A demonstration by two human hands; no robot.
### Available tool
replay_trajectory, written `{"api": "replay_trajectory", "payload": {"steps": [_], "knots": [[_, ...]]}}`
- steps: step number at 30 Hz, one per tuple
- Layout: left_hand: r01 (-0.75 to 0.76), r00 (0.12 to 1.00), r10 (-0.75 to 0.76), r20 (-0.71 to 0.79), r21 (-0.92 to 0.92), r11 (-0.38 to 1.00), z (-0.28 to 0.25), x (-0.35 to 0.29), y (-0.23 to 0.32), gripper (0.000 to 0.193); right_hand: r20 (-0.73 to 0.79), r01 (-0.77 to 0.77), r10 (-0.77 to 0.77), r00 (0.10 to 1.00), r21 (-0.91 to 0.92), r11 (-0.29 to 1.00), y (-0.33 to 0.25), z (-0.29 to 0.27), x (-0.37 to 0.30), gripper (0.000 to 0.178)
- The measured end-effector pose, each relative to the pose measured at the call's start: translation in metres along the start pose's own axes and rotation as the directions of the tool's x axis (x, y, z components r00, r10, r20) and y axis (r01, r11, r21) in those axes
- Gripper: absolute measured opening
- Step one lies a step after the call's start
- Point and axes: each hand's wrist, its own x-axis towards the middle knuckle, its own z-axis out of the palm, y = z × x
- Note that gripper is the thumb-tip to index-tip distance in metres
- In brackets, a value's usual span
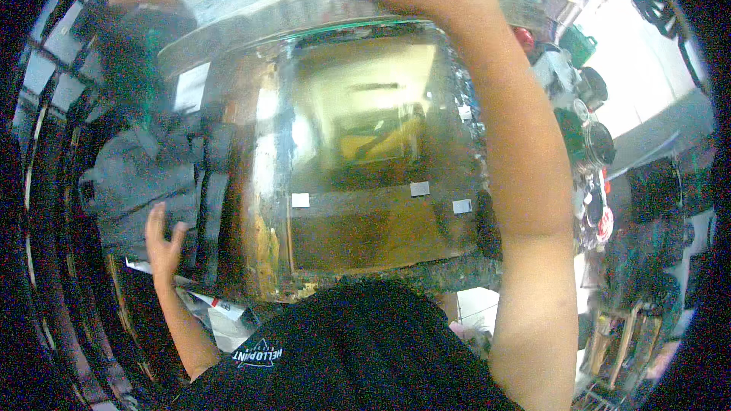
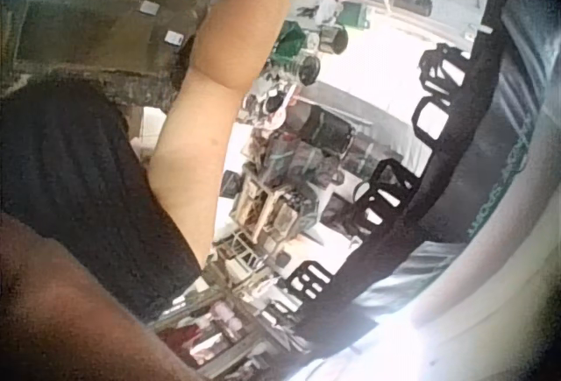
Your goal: The person performs screen printing on black bags by placing a bag on the board, lowering the screen frame, dragging a squeegee across the mesh with ink, and lifting the frame to remove the printed bag.
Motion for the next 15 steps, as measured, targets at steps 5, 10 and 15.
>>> {"api": "replay_trajectory", "payload": {"steps": [5, 10, 15], "knots": [[-0.057, 0.994, 0.032, 0.105, 0.242, 0.969, 0.0, -0.027, 0.043, 0.09, -0.19, 0.091, -0.084, 0.978, 0.03, 0.995, -0.001, 0.004, 0.0, 0.068], [0.018, 0.99, -0.043, 0.137, 0.174, 0.985, -0.013, -0.022, 0.041, 0.084, -0.222, 0.128, -0.116, 0.968, 0.04, 0.991, 0.003, 0.005, -0.004, 0.067], [-0.021, 0.997, 0.009, 0.082, 0.158, 0.987, -0.006, -0.025, 0.041, 0.059, -0.185, 0.093, -0.099, 0.978, -0.038, 0.995, 0.004, 0.007, -0.008, 0.066]]}}
